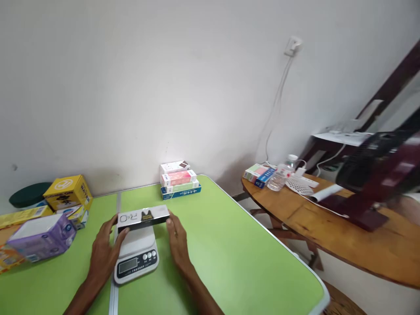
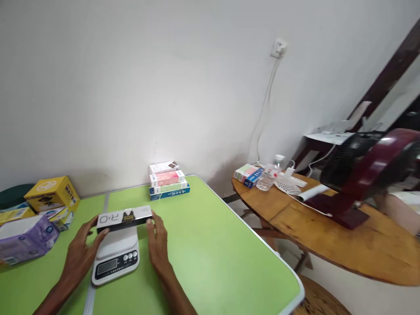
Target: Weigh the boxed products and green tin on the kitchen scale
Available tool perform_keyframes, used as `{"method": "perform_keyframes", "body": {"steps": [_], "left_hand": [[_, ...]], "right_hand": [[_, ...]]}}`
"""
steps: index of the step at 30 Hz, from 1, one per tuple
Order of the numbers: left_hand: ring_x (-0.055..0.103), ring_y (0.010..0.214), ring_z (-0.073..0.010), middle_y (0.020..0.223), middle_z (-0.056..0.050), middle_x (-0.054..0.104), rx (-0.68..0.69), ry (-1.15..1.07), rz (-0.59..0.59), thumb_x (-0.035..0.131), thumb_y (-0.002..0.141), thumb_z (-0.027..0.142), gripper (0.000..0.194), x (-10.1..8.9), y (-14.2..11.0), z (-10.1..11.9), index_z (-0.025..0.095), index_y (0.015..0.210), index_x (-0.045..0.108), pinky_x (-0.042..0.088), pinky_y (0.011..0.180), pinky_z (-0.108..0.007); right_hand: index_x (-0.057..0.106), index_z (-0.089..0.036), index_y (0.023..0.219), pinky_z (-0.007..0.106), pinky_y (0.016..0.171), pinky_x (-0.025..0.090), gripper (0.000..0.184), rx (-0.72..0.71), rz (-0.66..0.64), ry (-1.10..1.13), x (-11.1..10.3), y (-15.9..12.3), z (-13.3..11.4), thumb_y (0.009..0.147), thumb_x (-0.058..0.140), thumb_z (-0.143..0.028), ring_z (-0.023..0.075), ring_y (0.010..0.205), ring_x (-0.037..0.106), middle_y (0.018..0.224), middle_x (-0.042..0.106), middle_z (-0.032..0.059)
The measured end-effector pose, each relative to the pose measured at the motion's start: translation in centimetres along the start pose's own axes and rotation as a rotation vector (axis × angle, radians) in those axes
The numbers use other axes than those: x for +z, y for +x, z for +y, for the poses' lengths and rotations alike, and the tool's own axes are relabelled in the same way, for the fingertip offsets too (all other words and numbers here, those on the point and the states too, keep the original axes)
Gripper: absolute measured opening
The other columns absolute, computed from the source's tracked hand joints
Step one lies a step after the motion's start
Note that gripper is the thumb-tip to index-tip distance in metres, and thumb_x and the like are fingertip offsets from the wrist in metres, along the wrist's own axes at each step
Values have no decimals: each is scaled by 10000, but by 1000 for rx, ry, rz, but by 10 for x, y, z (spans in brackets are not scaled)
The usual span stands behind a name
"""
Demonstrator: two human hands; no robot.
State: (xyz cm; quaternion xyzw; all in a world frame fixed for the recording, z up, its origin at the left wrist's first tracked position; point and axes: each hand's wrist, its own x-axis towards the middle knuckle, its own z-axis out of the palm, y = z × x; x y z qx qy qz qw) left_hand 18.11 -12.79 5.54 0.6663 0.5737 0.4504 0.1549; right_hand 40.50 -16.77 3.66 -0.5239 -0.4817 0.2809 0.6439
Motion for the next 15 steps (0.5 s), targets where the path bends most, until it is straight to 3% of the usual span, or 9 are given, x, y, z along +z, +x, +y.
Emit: {"method": "perform_keyframes", "body": {"steps": [3,9,12,15], "left_hand": [[676,1177,-336,1295,-143,713,136,-10,-56,595,871,621,614,24,47,31,186,1302,631,530,1029,-530],[716,1058,-285,1179,-131,755,251,-40,-137,646,898,438,421,102,141,87,172,1223,642,571,909,-450],[713,1012,-271,1111,-111,760,246,-33,-141,673,886,402,374,138,166,96,179,1186,648,564,875,-417],[704,985,-270,1082,-116,754,234,-27,-154,663,904,425,361,167,177,94,167,1157,654,551,864,-414]], "right_hand": [[636,-201,1401,469,1159,417,607,-9,81,-51,-19,48,-3,1005,448,-620,293,1344,575,1430,642,136],[650,-158,1361,508,1119,419,693,-139,185,-230,-58,173,-1,965,419,-677,328,1299,581,1401,651,184],[666,-155,1323,517,1110,408,691,-176,218,-327,-71,215,12,967,393,-681,331,1276,576,1360,669,192],[659,-152,1328,525,1112,396,731,-143,229,-380,-79,238,33,956,373,-713,335,1276,560,1355,662,197]]}}
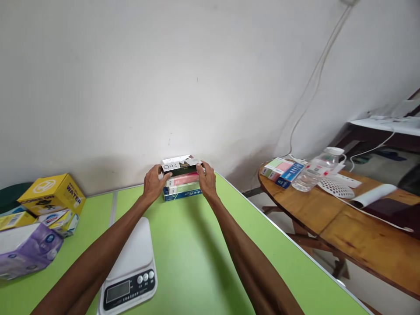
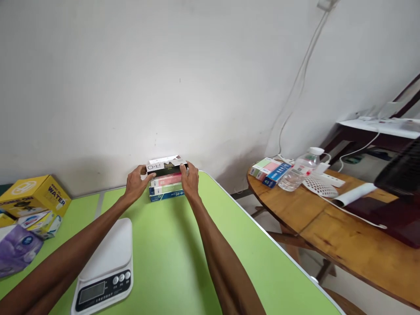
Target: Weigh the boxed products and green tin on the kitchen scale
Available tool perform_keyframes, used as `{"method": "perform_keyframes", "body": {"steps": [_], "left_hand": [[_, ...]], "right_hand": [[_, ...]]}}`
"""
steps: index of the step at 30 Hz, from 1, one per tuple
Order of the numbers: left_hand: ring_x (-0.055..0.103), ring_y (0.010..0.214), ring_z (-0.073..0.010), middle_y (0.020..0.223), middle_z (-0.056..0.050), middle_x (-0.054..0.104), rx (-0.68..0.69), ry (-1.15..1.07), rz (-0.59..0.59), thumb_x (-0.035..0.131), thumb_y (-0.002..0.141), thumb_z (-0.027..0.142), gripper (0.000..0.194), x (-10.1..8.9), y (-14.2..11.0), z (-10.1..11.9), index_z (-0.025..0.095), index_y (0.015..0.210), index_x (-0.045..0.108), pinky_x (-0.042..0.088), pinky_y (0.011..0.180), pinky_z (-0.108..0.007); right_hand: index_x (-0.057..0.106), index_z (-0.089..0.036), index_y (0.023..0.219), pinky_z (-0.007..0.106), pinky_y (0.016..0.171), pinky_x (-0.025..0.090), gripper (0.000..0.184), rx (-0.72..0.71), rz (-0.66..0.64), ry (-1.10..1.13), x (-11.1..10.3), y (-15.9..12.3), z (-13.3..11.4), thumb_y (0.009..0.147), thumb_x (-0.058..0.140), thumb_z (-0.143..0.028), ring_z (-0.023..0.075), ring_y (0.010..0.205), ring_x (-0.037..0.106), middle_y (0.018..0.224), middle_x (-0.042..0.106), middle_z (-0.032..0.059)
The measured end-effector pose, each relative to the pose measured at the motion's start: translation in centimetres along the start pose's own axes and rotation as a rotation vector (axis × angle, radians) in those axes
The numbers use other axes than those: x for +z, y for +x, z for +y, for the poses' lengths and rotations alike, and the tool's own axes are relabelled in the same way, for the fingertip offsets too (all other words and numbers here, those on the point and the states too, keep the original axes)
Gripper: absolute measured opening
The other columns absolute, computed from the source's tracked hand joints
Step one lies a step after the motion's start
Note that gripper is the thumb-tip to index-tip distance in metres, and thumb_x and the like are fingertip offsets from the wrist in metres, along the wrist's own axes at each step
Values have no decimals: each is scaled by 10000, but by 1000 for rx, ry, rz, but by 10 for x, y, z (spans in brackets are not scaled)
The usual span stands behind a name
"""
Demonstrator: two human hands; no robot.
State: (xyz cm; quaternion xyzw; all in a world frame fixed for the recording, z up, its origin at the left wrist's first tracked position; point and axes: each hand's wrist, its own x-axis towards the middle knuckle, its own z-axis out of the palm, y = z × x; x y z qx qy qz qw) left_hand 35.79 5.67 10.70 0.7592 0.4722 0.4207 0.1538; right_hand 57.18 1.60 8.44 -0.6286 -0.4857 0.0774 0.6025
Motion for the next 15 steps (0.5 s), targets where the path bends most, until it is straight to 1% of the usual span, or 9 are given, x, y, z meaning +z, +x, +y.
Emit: {"method": "perform_keyframes", "body": {"steps": [2,4,6,8,10,12,13,15], "left_hand": [[692,987,-277,1103,-132,746,17,5,-2,647,920,446,387,13,5,-6,153,1172,648,543,869,-427],[679,1009,-286,1119,-139,736,51,15,3,636,929,465,403,21,9,-10,155,1185,643,534,891,-447],[664,1047,-300,1129,-143,724,70,32,9,645,922,481,414,22,12,-12,162,1187,643,525,915,-468],[653,1093,-317,1192,-166,695,54,35,13,681,894,493,487,16,11,-10,152,1237,620,522,931,-486],[654,1118,-324,1275,-191,654,29,0,7,734,850,492,609,1,2,-8,135,1316,573,527,937,-488],[664,1107,-309,1300,-180,642,36,-59,-16,750,837,485,645,-23,-23,-6,147,1348,552,536,937,-475],[668,1094,-295,1283,-160,654,50,-88,-28,741,848,479,608,-38,-42,-6,164,1337,562,538,938,-467],[673,1070,-263,1226,-120,681,65,-133,-34,693,894,454,486,-68,-92,-9,200,1296,592,542,934,-443]], "right_hand": [[638,-158,1358,533,1110,398,755,24,-16,-13,4,6,13,949,369,-733,341,1293,542,1365,651,194],[604,-167,1404,544,1119,391,770,32,-33,-17,7,9,22,945,375,-742,346,1331,513,1402,627,191],[558,-168,1454,556,1153,357,785,36,-36,-16,7,8,25,945,391,-742,348,1383,472,1460,587,191],[499,-153,1501,567,1191,309,807,51,-18,-8,2,2,22,949,407,-735,352,1443,415,1522,531,198],[443,-136,1536,585,1210,276,825,58,3,-13,-7,-17,15,954,428,-720,361,1492,350,1568,474,211],[430,-128,1538,604,1195,296,811,26,20,-38,-18,-50,4,960,441,-698,369,1489,349,1564,466,224],[445,-131,1525,610,1175,325,786,-2,21,-51,-23,-71,-3,965,443,-683,371,1463,385,1544,483,227],[499,-156,1479,599,1100,420,700,-51,-10,-49,-31,-120,-23,977,456,-642,359,1346,510,1481,538,215]]}}
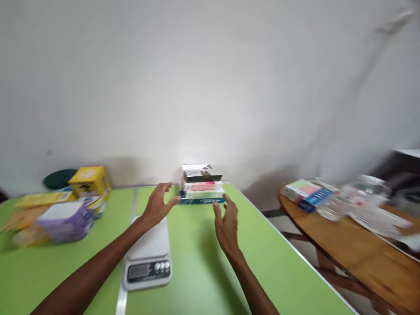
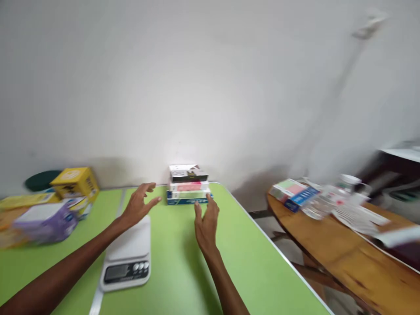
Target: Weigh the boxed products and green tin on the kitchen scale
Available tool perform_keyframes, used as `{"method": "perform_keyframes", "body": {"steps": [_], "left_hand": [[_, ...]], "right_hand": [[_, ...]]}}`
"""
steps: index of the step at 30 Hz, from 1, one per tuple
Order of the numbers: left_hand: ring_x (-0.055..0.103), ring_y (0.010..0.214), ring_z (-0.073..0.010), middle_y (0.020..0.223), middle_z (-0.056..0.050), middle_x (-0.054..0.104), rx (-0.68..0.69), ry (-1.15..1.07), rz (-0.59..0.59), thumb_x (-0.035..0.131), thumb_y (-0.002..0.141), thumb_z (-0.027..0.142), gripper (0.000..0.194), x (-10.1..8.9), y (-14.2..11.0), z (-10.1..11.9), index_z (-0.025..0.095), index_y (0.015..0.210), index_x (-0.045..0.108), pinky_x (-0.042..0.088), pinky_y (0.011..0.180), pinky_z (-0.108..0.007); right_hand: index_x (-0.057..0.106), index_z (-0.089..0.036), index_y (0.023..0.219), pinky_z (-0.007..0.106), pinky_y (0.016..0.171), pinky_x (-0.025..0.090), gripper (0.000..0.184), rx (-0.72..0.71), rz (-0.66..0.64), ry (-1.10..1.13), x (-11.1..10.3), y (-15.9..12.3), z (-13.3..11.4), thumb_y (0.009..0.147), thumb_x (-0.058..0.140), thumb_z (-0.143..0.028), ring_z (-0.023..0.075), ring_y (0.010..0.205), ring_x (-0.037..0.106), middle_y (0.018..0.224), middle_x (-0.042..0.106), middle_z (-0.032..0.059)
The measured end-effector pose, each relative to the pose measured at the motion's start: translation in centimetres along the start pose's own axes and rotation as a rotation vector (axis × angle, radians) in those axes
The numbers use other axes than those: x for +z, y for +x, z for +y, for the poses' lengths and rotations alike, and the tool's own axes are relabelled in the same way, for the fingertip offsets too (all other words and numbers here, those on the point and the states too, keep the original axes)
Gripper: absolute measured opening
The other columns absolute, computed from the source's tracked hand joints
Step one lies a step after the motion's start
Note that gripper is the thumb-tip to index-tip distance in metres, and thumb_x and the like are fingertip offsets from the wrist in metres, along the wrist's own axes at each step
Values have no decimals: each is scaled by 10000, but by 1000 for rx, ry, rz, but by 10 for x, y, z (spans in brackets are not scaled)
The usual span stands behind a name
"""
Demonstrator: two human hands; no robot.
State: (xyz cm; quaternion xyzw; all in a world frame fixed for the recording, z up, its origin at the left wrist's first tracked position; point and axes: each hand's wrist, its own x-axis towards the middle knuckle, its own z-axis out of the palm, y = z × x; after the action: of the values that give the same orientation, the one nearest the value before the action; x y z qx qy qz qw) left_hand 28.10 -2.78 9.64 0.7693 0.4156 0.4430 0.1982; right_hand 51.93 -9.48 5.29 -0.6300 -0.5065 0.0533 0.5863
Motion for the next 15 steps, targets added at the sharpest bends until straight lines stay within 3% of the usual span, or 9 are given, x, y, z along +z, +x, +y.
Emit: {"method": "perform_keyframes", "body": {"steps": [4,7,11,13,15], "left_hand": [[672,1049,-223,1142,-89,700,-103,-15,59,615,956,404,350,-51,-116,-3,224,1256,619,548,907,-394],[660,1064,-229,1163,-101,679,-264,61,216,600,956,380,350,-93,-184,-27,214,1263,607,545,934,-416],[572,1236,-298,1289,-167,586,-450,266,658,590,938,429,495,-162,-235,-82,168,1353,521,457,1089,-532],[488,1344,-323,1382,-203,508,-502,308,860,593,929,477,616,-194,-241,-109,150,1428,440,400,1146,-553],[485,1352,-313,1413,-215,475,-534,255,928,550,949,503,663,-216,-238,-129,144,1477,372,406,1148,-538]], "right_hand": [[580,-243,1390,513,903,564,486,-28,-239,86,0,-88,-62,999,513,-525,313,1126,657,1406,608,154],[622,-261,1329,486,900,587,387,-122,-510,237,29,-143,-115,1004,542,-457,296,1088,687,1344,655,136],[608,-264,1351,509,1034,549,404,-156,-798,430,105,-210,-165,1001,554,-458,297,1211,654,1358,653,127],[541,-246,1431,541,1083,510,527,-90,-835,472,152,-229,-177,978,576,-512,312,1309,594,1446,589,150],[459,-233,1504,566,1110,474,671,1,-784,489,199,-234,-185,943,598,-574,329,1396,512,1519,510,174]]}}
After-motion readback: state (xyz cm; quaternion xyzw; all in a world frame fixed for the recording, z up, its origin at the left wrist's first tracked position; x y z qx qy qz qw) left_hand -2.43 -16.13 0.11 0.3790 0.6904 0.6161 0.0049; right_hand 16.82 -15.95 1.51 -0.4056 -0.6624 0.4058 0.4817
